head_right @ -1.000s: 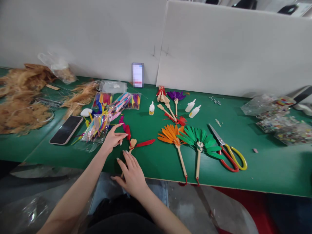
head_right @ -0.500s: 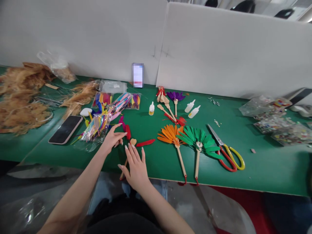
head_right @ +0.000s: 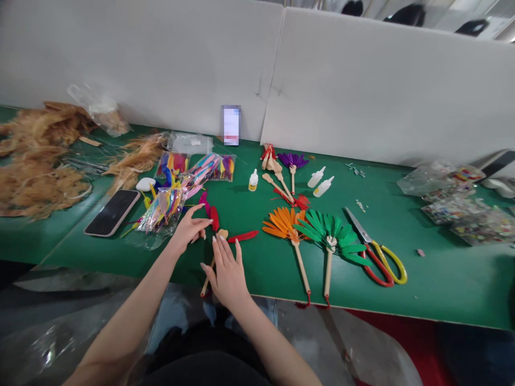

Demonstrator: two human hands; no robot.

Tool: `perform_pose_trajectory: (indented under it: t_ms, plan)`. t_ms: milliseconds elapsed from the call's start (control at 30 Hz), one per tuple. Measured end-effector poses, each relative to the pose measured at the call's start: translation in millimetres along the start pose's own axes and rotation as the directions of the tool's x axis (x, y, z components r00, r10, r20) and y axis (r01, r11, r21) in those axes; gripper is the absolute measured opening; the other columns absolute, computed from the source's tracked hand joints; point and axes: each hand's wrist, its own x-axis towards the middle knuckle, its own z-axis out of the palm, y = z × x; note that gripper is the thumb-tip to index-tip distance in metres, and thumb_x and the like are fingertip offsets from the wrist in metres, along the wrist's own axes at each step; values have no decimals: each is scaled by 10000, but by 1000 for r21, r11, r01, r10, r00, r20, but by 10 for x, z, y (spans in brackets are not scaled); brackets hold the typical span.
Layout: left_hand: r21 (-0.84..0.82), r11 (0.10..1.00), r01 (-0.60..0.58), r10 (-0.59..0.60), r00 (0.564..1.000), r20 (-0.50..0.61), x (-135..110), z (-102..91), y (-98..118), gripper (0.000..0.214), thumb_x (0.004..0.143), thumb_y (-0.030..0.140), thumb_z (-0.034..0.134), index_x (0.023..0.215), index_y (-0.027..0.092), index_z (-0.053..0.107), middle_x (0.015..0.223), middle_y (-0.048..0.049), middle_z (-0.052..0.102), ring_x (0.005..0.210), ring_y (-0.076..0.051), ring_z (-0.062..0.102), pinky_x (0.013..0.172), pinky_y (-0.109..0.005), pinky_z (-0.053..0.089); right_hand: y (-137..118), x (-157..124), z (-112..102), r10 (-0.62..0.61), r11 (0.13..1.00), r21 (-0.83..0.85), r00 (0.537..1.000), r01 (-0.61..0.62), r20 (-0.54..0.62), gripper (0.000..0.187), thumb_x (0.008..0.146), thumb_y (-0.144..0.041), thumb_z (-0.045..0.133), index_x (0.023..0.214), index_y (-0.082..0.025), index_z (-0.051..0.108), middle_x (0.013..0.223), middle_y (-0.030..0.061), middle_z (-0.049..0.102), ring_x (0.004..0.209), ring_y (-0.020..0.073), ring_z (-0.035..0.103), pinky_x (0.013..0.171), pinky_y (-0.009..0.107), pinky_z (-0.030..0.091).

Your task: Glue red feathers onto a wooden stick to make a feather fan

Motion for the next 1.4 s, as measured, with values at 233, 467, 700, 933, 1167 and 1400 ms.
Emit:
perform_pose_trajectory:
  t_ms: [233, 467, 700, 933, 1167, 1400]
  plan:
    - [27, 999, -30, 31, 999, -32, -36, -38, 31, 770, 681, 319, 692, 1351, 197, 333, 768, -11, 671, 391, -64, 523, 309, -145, 261, -5, 5, -9, -26, 1000, -18, 999, 26, -23, 609, 960, -350, 339, 1480, -131, 110, 1470, 110, 344, 1376, 221, 280, 1133, 507, 176]
    - [89, 992, -90, 98, 990, -98, -80, -142, -77, 725, 680, 363, 674, 1322, 214, 372, 804, 0, 669, 383, -58, 504, 373, -175, 372, -2, -23, -48, -15, 1000, 3, 999, 15, -42, 582, 960, -283, 317, 1481, -140, 100, 1492, 97, 303, 1396, 208, 228, 1140, 498, 150]
    - [429, 852, -301, 371, 925, -88, 31, -181, -73, 564, 790, 301, 578, 1319, 242, 392, 1022, -32, 624, 472, -75, 569, 515, -228, 480, 1, -243, -93, -162, 976, 132, 984, 171, -76, 540, 908, -306, 448, 1406, -145, 315, 1431, 111, 415, 1378, 207, 277, 1127, 488, 229]
    - [823, 478, -307, 434, 897, 83, 370, -76, 107, 506, 861, 351, 521, 1325, 175, 425, 1146, -150, 517, 790, -220, 629, 650, -289, 463, -89, -384, -6, -238, 963, 149, 968, 224, 80, 584, 862, -355, 531, 1378, -126, 381, 1431, 99, 419, 1365, 199, 304, 1112, 403, 323]
    - [908, 360, -213, 420, 906, 46, 519, -53, 99, 463, 875, 325, 496, 1296, 137, 447, 1194, -184, 482, 924, -290, 612, 701, -344, 491, -162, -474, 110, -137, 990, 25, 987, 139, -81, 464, 885, -185, 440, 1339, -90, 437, 1399, 113, 458, 1324, 186, 378, 1052, 368, 404]
    - [772, 506, -385, 658, 751, -56, 373, -126, -173, 388, 845, 176, 502, 1232, 184, 488, 1103, -115, 517, 700, -144, 590, 766, -341, 514, -177, -516, 176, -89, 996, 3, 988, 90, -122, 445, 872, -121, 433, 1314, -82, 470, 1394, 131, 460, 1330, 201, 368, 1054, 379, 396]
